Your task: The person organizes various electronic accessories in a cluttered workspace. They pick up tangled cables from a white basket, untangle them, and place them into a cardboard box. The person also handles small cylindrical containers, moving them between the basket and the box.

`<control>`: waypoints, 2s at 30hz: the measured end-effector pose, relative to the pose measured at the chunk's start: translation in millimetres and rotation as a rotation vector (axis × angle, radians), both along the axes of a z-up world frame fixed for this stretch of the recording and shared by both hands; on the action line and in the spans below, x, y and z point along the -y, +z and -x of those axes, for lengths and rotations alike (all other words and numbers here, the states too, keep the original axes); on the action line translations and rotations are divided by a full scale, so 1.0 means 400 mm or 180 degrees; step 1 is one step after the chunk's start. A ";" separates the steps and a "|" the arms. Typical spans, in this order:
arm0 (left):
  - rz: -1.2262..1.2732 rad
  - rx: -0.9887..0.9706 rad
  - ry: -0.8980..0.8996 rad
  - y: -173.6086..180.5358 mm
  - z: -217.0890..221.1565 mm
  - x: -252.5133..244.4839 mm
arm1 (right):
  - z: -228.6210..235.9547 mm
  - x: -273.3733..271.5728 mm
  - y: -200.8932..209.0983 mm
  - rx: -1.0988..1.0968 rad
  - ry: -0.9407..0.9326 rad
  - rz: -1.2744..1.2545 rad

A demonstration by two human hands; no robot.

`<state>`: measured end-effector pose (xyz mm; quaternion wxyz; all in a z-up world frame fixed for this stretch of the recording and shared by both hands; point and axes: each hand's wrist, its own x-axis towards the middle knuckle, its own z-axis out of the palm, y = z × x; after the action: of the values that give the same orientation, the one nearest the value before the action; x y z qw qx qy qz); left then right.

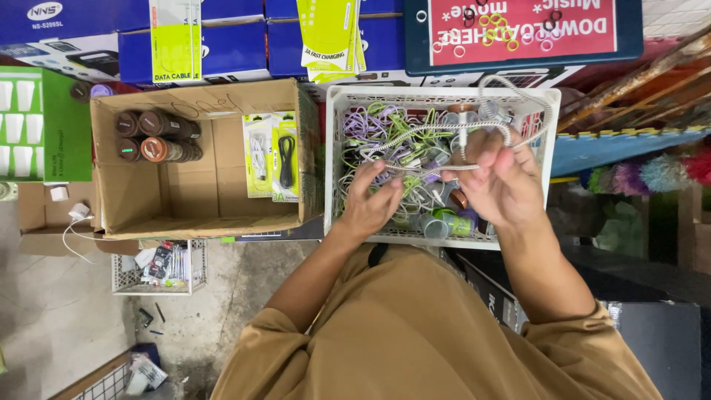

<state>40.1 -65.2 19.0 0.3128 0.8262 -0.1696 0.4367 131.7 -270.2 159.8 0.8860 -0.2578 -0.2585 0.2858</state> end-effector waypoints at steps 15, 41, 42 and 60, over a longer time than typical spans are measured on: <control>0.2025 -0.2169 -0.0056 0.017 -0.002 -0.070 | -0.026 0.090 0.006 0.0072 -0.0423 0.0105; 0.3715 0.0453 0.0388 0.290 0.151 -0.507 | -0.073 0.067 -0.255 0.0594 0.1025 0.3556; 0.3481 0.0631 0.0594 0.294 0.166 -0.551 | -0.075 0.064 -0.255 0.0572 0.1191 0.3604; 0.3860 -0.0183 0.0831 0.366 0.328 -0.709 | 0.039 -0.314 -0.209 0.0476 0.0176 0.2706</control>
<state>-91.0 218.5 165.4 0.6750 0.5268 0.2195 0.4676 115.9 -144.7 76.4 0.6718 -0.6129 -0.1880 0.3711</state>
